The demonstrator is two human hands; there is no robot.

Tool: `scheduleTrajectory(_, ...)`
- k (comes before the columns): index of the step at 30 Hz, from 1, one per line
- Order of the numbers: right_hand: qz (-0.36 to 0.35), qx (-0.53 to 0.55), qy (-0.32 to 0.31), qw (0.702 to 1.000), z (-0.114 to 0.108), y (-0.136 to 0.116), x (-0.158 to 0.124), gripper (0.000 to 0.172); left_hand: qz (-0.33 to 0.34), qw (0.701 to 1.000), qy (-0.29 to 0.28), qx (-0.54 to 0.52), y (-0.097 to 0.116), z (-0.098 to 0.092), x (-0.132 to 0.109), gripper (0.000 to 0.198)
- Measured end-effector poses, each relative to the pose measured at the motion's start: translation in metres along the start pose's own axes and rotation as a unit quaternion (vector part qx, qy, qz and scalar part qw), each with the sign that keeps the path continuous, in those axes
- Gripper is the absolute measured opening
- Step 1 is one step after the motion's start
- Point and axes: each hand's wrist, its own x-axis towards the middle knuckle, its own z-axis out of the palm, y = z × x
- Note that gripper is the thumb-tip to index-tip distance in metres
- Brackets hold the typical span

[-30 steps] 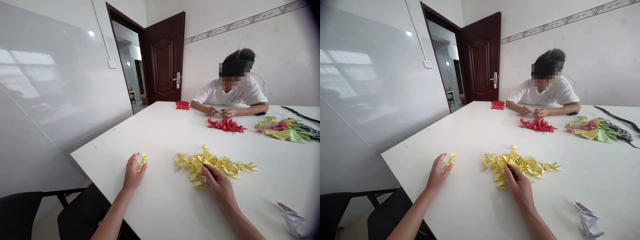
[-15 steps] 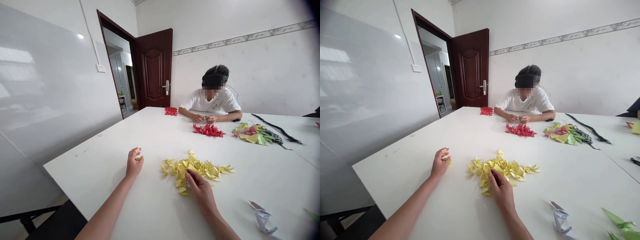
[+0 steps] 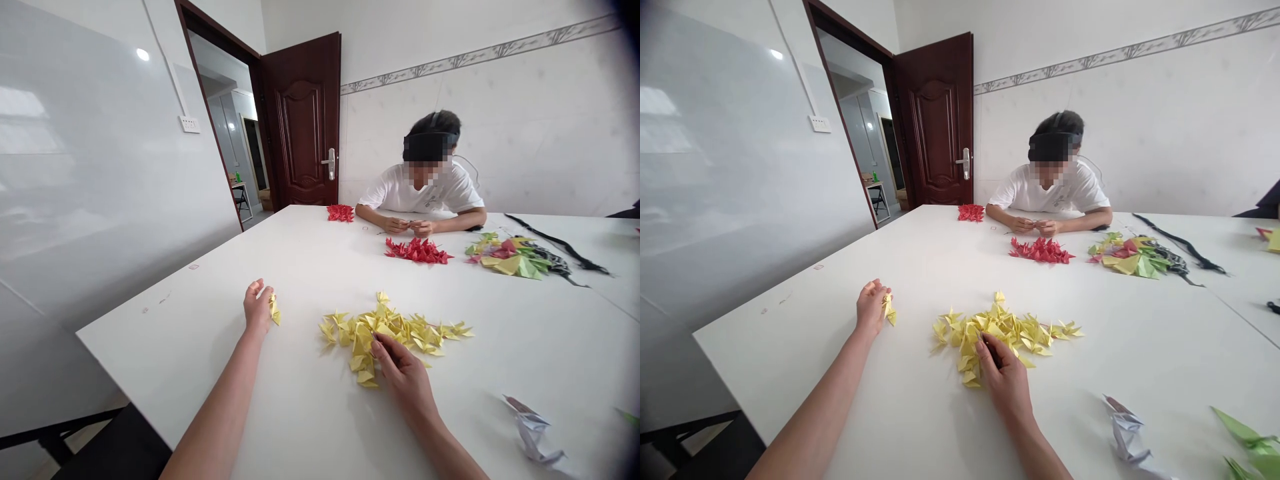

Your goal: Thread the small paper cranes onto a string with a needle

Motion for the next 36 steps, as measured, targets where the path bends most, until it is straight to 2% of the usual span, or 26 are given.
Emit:
scheduleTrajectory(8,-0.03,0.024,0.009,0.999,0.002,0.005,0.002,0.049,-0.079,0.992,-0.001,-0.099,0.013,-0.004,0.007,0.016)
scheduleTrajectory(12,-0.062,0.017,0.004,0.998,0.005,0.005,0.003,0.045,-0.078,0.992,-0.021,-0.096,0.008,-0.009,0.011,0.029)
scheduleTrajectory(16,-0.075,0.009,0.0,0.997,0.006,0.004,0.004,0.046,-0.024,0.999,-0.01,-0.045,-0.001,-0.007,0.015,0.033)
scheduleTrajectory(22,-0.075,0.009,-0.006,0.997,0.006,0.002,0.004,0.044,0.067,0.995,0.065,0.026,-0.006,-0.002,0.016,0.033)
scheduleTrajectory(27,-0.074,0.015,0.013,0.997,0.009,0.003,0.004,0.042,0.136,0.988,0.067,0.026,0.005,-0.002,0.014,0.029)
scheduleTrajectory(30,-0.07,0.033,0.002,0.997,0.008,0.003,0.004,0.042,0.203,0.976,0.068,0.028,0.017,0.006,-0.007,0.029)
scheduleTrajectory(31,-0.069,0.051,0.007,0.996,0.008,0.003,0.004,0.042,0.223,0.972,0.056,0.034,0.02,0.012,-0.02,0.028)
scheduleTrajectory(33,-0.065,0.093,0.034,0.993,0.006,0.0,0.003,0.043,0.252,0.966,-0.013,0.049,0.023,0.03,-0.056,0.025)
scheduleTrajectory(34,-0.063,0.112,0.048,0.991,0.004,-0.001,0.003,0.045,0.254,0.962,-0.083,0.064,0.022,0.041,-0.077,0.023)
scheduleTrajectory(36,-0.057,0.14,0.076,0.985,0.002,-0.003,0.004,0.047,0.279,0.921,-0.256,0.094,0.017,0.061,-0.118,0.014)
